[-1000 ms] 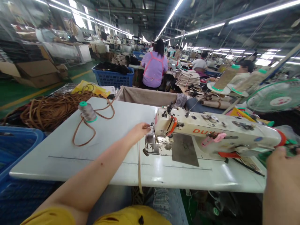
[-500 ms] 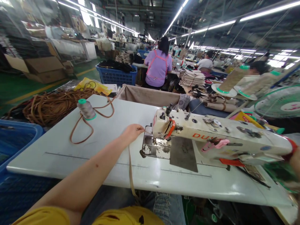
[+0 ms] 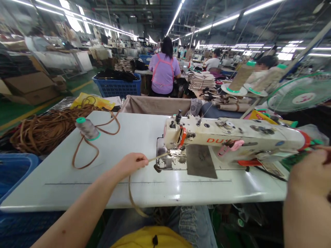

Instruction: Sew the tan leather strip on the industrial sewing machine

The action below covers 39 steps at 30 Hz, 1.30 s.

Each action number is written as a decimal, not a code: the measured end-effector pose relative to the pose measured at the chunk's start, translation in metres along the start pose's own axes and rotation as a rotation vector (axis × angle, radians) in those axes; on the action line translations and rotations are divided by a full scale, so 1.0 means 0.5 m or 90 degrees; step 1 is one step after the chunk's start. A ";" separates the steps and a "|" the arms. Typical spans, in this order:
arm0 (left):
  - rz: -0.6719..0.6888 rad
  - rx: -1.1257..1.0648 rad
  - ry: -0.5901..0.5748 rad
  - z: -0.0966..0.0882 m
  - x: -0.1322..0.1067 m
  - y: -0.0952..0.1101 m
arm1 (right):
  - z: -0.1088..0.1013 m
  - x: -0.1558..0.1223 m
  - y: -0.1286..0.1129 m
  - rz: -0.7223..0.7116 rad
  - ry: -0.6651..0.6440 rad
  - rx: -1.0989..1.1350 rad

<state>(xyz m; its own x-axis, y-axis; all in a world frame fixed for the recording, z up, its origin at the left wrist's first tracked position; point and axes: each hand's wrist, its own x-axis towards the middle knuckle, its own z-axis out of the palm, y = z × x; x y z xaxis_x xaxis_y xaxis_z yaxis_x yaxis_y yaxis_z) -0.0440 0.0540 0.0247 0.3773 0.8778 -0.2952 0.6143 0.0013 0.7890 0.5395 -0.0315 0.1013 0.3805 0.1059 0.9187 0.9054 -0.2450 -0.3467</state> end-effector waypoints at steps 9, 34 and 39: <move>0.029 -0.156 -0.110 0.063 -0.082 0.010 | -0.149 -0.414 -0.468 -0.215 -0.618 0.393; 0.390 0.021 0.029 0.165 0.047 0.029 | -0.118 -0.425 -0.480 -0.345 -0.802 0.448; 0.393 0.065 0.080 0.175 0.050 0.012 | -0.102 -0.425 -0.475 -0.369 -0.795 0.435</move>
<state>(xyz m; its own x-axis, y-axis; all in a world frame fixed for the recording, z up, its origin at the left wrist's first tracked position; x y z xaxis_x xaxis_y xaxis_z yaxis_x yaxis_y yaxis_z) 0.0297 0.0339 -0.0248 0.6027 0.7515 0.2681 0.3749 -0.5634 0.7362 0.2338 -0.0448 -0.0019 -0.4499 0.8276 0.3357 0.7577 0.5527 -0.3471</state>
